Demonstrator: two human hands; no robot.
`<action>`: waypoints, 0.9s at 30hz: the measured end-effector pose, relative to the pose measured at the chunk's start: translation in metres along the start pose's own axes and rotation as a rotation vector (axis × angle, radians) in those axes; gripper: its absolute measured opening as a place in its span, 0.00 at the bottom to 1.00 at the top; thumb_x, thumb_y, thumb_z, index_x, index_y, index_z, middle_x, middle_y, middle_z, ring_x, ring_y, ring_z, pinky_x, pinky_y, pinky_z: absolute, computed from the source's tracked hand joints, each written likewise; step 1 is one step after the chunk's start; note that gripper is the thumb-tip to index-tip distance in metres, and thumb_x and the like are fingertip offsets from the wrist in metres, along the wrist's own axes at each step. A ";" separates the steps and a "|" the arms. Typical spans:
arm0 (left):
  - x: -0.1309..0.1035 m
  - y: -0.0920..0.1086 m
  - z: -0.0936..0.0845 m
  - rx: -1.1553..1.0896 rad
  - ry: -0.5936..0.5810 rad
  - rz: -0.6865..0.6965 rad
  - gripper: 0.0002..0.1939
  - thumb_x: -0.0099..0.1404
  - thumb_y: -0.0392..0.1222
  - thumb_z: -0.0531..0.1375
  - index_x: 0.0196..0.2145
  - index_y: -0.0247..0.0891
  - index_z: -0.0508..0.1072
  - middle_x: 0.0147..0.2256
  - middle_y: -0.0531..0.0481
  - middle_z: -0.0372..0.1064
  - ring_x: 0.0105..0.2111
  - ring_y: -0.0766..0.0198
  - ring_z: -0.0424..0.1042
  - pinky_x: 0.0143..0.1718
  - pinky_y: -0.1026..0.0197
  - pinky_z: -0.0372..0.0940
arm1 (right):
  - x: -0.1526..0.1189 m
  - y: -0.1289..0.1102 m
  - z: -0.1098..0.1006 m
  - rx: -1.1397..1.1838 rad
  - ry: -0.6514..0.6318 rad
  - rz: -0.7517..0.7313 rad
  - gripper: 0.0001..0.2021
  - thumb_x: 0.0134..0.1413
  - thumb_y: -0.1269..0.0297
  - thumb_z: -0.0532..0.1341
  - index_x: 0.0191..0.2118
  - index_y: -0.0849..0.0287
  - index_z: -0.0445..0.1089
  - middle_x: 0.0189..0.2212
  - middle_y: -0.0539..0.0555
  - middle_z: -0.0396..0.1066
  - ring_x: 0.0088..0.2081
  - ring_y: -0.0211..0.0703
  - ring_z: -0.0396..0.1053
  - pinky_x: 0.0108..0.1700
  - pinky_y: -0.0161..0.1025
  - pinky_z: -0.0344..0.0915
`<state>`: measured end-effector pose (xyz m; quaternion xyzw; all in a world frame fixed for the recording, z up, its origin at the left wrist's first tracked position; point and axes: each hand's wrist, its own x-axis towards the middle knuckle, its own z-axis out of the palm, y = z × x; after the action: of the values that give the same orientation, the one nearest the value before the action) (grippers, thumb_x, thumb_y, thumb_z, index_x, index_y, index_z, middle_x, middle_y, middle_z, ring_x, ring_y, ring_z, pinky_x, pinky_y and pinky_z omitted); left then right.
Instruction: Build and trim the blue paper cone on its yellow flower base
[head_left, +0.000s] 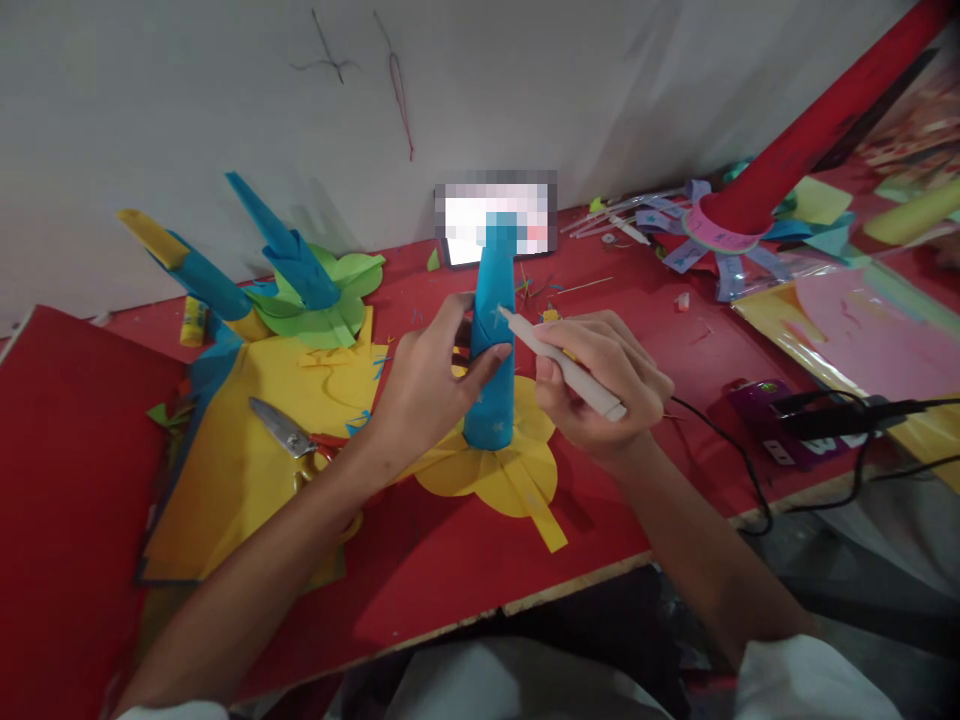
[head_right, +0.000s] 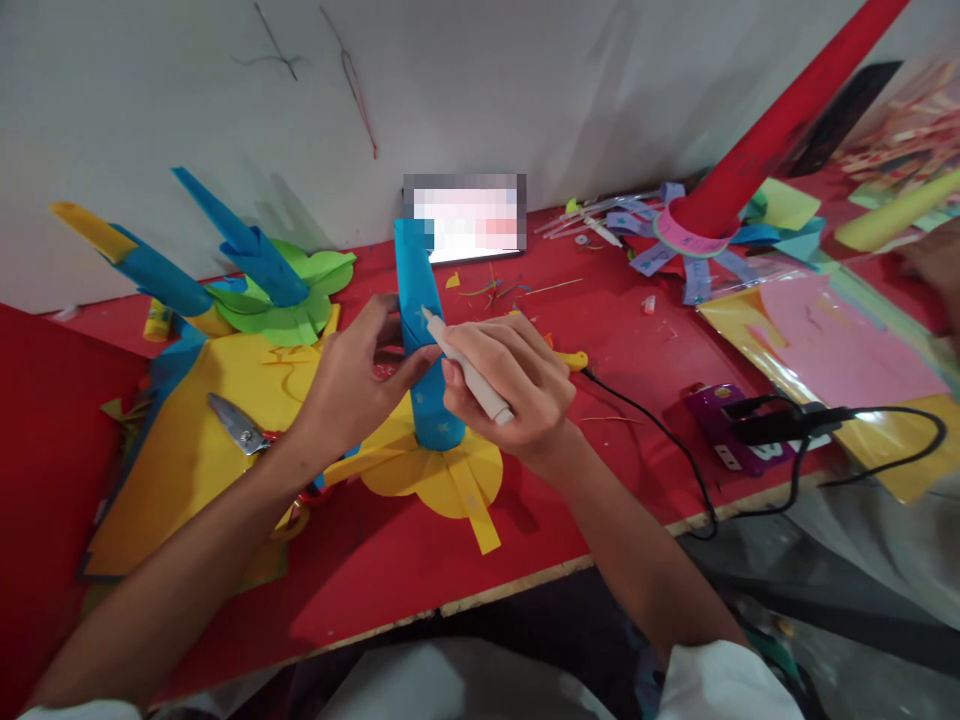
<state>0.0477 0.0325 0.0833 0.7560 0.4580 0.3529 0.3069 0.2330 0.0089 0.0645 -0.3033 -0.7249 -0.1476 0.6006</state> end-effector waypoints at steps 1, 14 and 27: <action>0.000 0.000 0.000 -0.001 0.001 0.003 0.18 0.69 0.50 0.65 0.52 0.42 0.69 0.44 0.47 0.79 0.41 0.59 0.80 0.41 0.59 0.76 | 0.000 0.000 0.000 0.000 0.001 -0.001 0.12 0.62 0.72 0.62 0.50 0.56 0.74 0.34 0.54 0.80 0.34 0.47 0.79 0.35 0.43 0.77; 0.000 0.003 -0.001 0.013 0.000 -0.002 0.16 0.69 0.48 0.64 0.51 0.43 0.69 0.43 0.49 0.79 0.41 0.59 0.80 0.42 0.58 0.76 | 0.000 -0.001 0.001 0.013 -0.003 0.010 0.08 0.64 0.70 0.60 0.47 0.55 0.73 0.31 0.52 0.78 0.30 0.43 0.77 0.33 0.41 0.76; -0.001 0.005 -0.001 0.007 -0.005 -0.008 0.16 0.70 0.49 0.64 0.51 0.42 0.68 0.43 0.48 0.80 0.40 0.59 0.80 0.42 0.57 0.76 | 0.000 0.001 0.002 0.001 0.020 0.016 0.09 0.62 0.70 0.61 0.47 0.55 0.73 0.31 0.52 0.78 0.30 0.44 0.76 0.33 0.42 0.74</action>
<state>0.0491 0.0303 0.0872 0.7560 0.4617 0.3481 0.3067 0.2321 0.0106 0.0643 -0.3074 -0.7166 -0.1454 0.6090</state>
